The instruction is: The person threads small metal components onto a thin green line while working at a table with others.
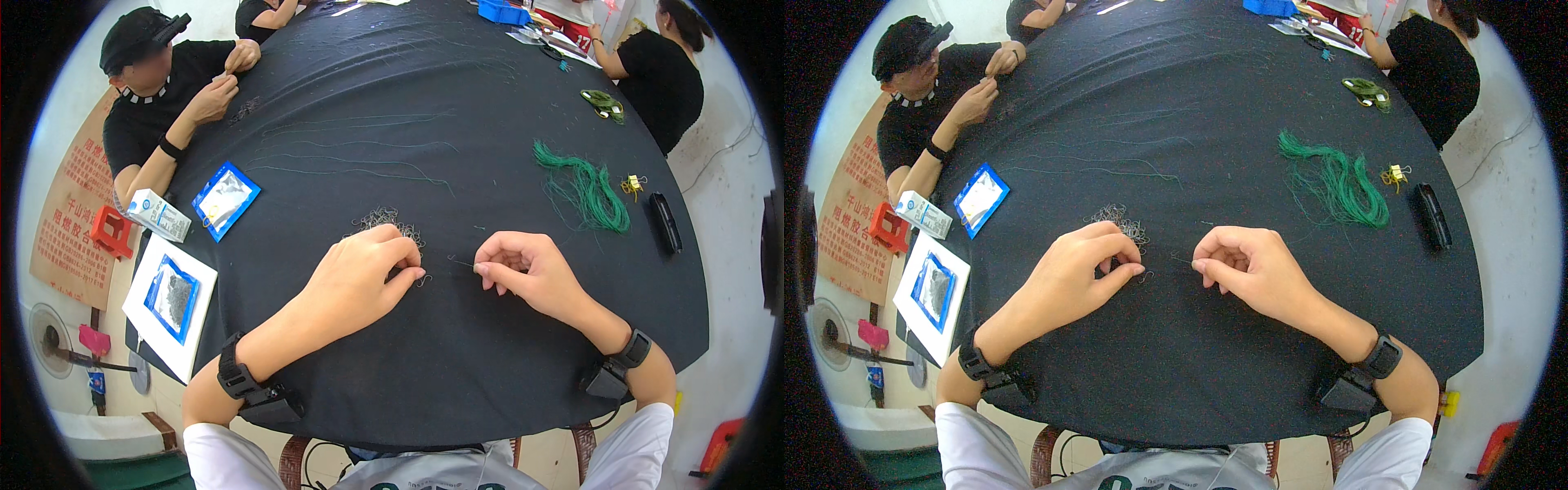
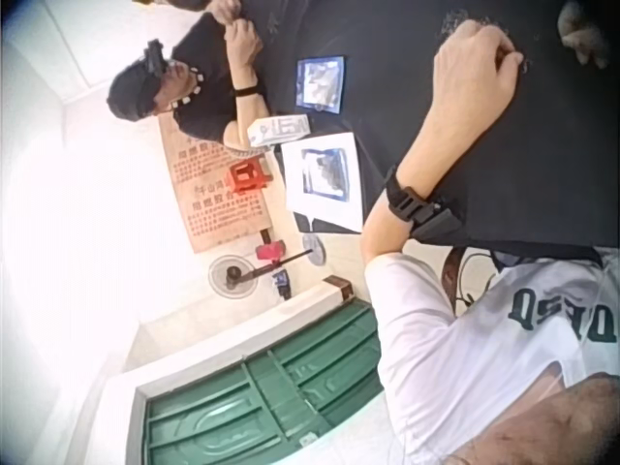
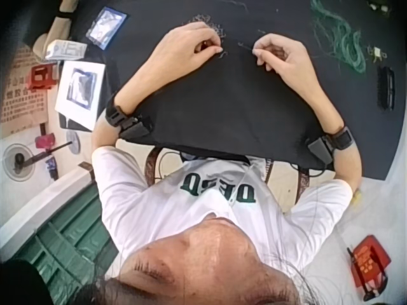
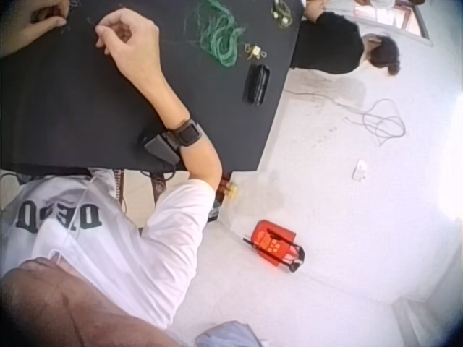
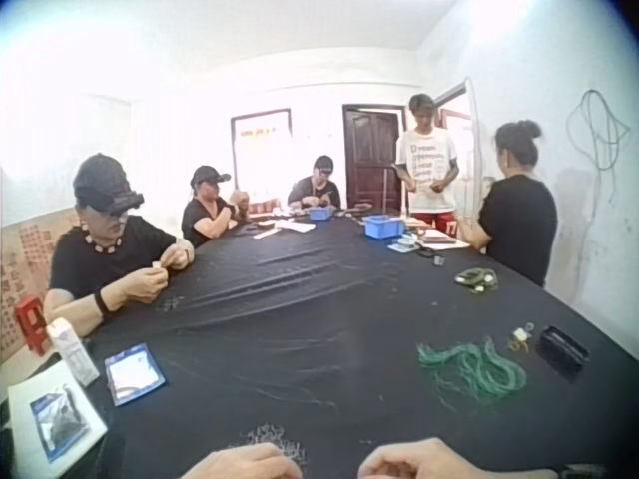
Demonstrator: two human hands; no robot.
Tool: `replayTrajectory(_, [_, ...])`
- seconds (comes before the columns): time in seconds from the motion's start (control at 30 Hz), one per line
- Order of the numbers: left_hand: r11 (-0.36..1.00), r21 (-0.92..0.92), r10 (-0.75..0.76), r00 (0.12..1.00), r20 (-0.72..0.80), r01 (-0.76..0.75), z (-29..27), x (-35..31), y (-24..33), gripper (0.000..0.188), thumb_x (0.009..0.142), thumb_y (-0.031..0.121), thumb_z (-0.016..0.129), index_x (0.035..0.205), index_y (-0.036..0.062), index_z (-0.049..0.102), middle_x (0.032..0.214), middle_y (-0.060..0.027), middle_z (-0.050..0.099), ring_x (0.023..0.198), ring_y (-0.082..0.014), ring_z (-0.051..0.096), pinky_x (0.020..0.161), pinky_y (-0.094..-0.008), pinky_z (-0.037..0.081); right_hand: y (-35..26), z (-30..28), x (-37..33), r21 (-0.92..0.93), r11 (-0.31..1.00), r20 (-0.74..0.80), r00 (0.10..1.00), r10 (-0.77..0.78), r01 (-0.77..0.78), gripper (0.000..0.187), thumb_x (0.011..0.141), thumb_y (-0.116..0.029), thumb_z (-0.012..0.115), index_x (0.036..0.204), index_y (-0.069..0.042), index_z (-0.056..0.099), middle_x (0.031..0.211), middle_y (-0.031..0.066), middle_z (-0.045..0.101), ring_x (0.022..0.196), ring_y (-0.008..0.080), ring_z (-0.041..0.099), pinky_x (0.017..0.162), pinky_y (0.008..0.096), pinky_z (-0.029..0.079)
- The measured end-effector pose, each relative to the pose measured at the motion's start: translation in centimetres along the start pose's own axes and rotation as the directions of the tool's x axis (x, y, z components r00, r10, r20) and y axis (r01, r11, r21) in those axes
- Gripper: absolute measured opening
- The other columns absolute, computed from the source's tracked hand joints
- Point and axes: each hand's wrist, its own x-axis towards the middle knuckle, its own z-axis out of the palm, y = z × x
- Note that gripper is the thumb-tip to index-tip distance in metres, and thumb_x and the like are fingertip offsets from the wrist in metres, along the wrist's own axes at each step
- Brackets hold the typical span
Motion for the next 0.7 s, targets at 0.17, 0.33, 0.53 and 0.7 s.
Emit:
replayTrajectory(0.17, [0.996,-0.090,0.007,0.999,0.040,-0.004,0.6,0.0,0.0,0.013,0.078,0.012,0.070,0.085,0.0042,0.063,0.080,-0.0064,0.057,0.065,-0.0175,0.054,0.059,-0.0291,0.046,0.0,-0.1,0.1,-0.008,1.000,0.009,1.000,0.004,-0.004,0.008,0.087,-0.008,0.060,0.088,-0.001,0.063,0.070,0.0014,0.063,0.065,0.0051,0.059,0.057,0.0202,0.047])
replayTrajectory(0.33, [0.995,-0.098,0.014,0.997,0.070,-0.007,0.8,0.0,0.1,0.014,0.077,0.011,0.071,0.085,0.0044,0.062,0.079,-0.0062,0.056,0.066,-0.0173,0.053,0.059,-0.0294,0.045,0.0,-0.1,0.1,0.001,1.000,0.010,1.000,0.014,-0.014,0.009,0.088,-0.009,0.060,0.087,-0.001,0.062,0.071,0.0002,0.061,0.064,0.0037,0.057,0.056,0.0179,0.045])
replayTrajectory(0.53, [0.991,-0.134,0.031,0.996,0.086,-0.020,0.4,0.0,0.4,0.013,0.076,0.009,0.071,0.083,0.0044,0.061,0.076,-0.0055,0.055,0.065,-0.0159,0.053,0.057,-0.0280,0.043,-0.2,0.0,0.1,0.010,1.000,0.013,1.000,0.026,-0.026,0.008,0.088,-0.009,0.060,0.088,-0.001,0.062,0.072,-0.0003,0.060,0.064,0.0037,0.057,0.056,0.0176,0.045])
replayTrajectory(0.7, [0.963,-0.244,-0.064,0.976,0.207,0.115,-0.4,0.3,1.4,0.013,0.077,0.009,0.071,0.085,0.0040,0.063,0.080,-0.0035,0.059,0.068,-0.0088,0.055,0.058,-0.0226,0.042,0.2,0.1,-0.1,0.045,0.998,-0.017,0.999,-0.031,0.032,0.009,0.088,-0.010,0.059,0.089,-0.001,0.061,0.071,0.0004,0.061,0.063,0.0052,0.058,0.056,0.0197,0.046])
